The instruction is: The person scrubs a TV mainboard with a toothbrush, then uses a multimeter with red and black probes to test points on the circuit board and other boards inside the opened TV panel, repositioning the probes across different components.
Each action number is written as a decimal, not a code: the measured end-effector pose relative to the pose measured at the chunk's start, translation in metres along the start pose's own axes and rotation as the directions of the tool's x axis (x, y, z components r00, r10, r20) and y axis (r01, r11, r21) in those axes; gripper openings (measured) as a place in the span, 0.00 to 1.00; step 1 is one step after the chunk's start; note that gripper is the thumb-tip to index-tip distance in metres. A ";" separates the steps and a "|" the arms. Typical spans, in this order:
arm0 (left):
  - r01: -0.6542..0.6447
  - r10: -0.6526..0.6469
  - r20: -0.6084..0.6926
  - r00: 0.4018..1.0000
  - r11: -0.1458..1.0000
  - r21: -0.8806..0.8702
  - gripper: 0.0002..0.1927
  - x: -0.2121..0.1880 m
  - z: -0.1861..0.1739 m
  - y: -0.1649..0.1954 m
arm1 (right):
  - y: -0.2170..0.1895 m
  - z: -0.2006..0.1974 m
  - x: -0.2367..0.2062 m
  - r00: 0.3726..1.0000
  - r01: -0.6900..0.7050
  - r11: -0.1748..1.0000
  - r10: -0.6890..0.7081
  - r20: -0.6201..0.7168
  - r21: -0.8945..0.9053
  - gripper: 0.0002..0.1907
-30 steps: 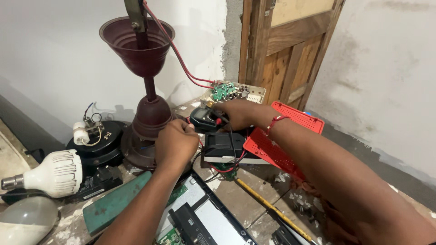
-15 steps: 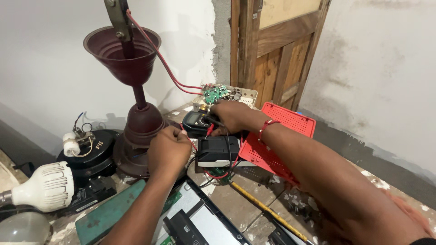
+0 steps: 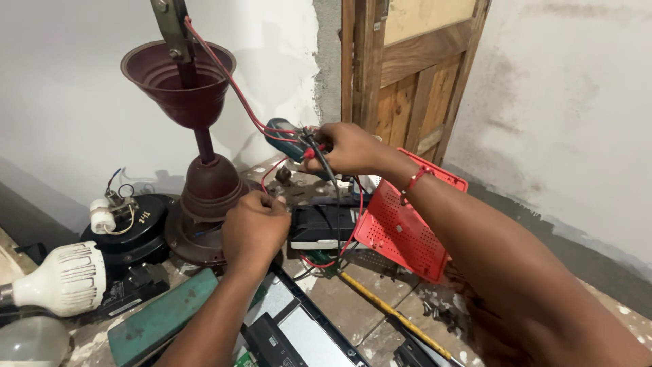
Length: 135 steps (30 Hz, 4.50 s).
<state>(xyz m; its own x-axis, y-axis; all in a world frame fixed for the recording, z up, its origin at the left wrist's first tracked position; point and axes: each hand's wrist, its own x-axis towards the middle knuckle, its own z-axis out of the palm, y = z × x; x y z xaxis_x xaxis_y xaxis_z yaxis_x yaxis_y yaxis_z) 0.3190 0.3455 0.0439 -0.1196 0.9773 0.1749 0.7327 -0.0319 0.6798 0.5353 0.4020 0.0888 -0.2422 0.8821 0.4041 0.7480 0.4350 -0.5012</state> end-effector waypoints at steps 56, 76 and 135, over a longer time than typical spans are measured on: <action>0.389 -0.141 0.366 0.920 0.454 -0.802 0.14 -0.040 -0.004 0.004 | -0.017 0.021 -0.078 0.941 -0.325 0.692 0.307 0.145 0.644 0.17; 0.457 -0.192 0.415 0.889 0.331 -0.826 0.17 -0.064 -0.010 0.007 | -0.047 -0.034 -0.122 0.925 -0.246 0.897 0.103 0.367 0.368 0.39; 0.304 -0.053 0.320 0.946 -0.200 -0.932 0.23 -0.078 -0.043 -0.038 | -0.111 0.005 -0.150 0.908 -0.163 0.749 -0.142 0.395 0.643 0.17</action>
<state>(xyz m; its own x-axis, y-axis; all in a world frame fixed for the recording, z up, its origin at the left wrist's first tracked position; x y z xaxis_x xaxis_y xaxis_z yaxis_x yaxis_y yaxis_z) 0.2720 0.2610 0.0352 0.0621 0.9931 -0.0990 -0.8068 0.1084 0.5809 0.4850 0.2224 0.0799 -0.5700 0.8105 0.1351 0.2025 0.2979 -0.9329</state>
